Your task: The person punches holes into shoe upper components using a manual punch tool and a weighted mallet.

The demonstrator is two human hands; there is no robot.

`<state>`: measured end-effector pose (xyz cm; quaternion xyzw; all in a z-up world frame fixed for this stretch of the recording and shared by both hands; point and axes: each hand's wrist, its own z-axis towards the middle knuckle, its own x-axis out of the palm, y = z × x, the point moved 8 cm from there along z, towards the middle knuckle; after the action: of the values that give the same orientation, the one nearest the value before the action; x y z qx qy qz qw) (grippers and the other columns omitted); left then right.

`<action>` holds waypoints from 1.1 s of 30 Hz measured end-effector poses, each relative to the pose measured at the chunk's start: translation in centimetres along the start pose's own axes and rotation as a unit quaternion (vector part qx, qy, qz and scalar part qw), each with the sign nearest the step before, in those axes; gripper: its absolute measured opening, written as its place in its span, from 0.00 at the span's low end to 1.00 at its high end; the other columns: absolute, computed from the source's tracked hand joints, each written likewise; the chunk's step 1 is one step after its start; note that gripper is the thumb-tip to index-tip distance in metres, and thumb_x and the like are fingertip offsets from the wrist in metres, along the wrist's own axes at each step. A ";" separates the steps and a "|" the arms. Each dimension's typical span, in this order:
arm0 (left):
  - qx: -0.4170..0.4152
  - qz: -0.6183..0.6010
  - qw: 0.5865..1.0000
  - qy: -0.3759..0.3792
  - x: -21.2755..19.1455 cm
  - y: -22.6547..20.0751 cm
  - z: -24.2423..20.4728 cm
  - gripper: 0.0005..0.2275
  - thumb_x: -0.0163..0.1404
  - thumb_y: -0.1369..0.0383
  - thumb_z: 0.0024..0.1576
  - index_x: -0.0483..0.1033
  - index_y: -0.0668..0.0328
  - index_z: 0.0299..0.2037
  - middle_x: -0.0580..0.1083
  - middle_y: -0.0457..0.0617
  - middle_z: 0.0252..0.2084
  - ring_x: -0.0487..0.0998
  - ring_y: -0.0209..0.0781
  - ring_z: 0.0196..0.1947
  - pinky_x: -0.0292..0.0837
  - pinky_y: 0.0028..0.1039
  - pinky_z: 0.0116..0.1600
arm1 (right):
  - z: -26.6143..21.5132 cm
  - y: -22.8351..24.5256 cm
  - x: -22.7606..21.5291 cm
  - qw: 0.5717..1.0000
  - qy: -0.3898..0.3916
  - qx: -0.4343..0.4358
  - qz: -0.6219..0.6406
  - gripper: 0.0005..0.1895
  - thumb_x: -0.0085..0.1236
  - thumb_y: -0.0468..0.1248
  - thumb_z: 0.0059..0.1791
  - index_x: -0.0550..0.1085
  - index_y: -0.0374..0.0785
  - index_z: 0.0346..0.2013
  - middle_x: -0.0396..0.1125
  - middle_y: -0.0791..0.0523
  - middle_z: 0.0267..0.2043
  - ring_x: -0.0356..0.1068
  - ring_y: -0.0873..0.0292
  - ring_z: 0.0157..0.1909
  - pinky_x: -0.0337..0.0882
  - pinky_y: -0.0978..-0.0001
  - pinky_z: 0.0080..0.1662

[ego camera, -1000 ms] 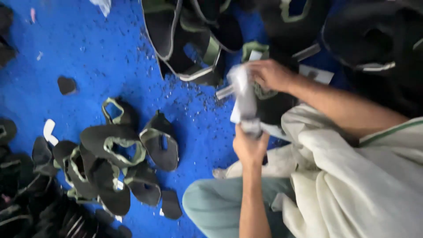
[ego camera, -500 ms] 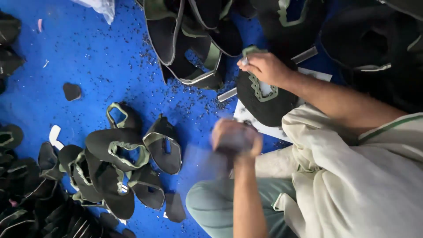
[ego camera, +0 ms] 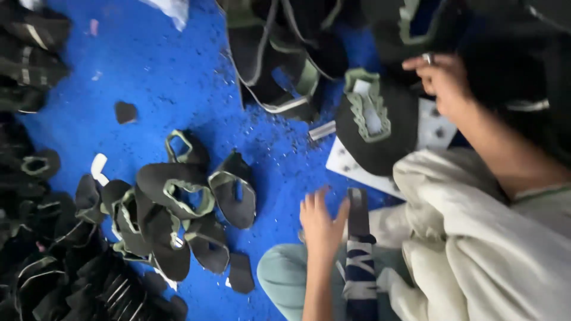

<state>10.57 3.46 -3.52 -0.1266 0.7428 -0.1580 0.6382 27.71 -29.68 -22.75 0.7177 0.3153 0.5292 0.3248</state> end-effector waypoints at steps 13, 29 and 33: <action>-0.004 -0.342 0.858 -0.384 -4.5 -3.0 16.0 0.20 0.57 0.69 0.57 0.67 0.68 0.57 0.69 0.60 0.54 0.73 0.54 0.52 0.71 0.41 0.57 | -1.1 4.3 3.8 0.996 0.010 0.076 0.049 0.13 0.45 0.30 0.52 0.76 0.34 0.47 0.73 0.48 0.53 0.54 0.73 0.20 0.54 0.81 0.25; 0.208 -0.219 0.952 -0.039 1.3 -9.0 0.9 0.06 0.57 0.76 0.47 0.78 0.57 0.33 0.76 0.49 0.36 0.73 0.52 0.44 0.62 0.39 0.49 | -10.7 -2.7 10.6 0.866 0.273 0.385 -0.166 0.20 0.57 0.46 0.48 0.79 0.40 0.50 0.77 0.62 0.38 0.48 0.75 0.18 0.46 0.80 0.21; 0.136 -0.268 0.950 -0.081 0.1 -5.6 0.5 0.05 0.56 0.78 0.50 0.77 0.58 0.33 0.78 0.46 0.38 0.74 0.48 0.45 0.67 0.37 0.54 | -10.1 -0.8 10.7 0.903 0.290 0.172 -0.268 0.21 0.64 0.46 0.46 0.82 0.33 0.47 0.79 0.55 0.38 0.75 0.68 0.40 0.71 0.75 0.43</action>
<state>10.95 -1.72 -1.43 -0.2455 0.5986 -0.4121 0.6415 20.48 -19.34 -15.19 0.4657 0.6616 0.5449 0.2203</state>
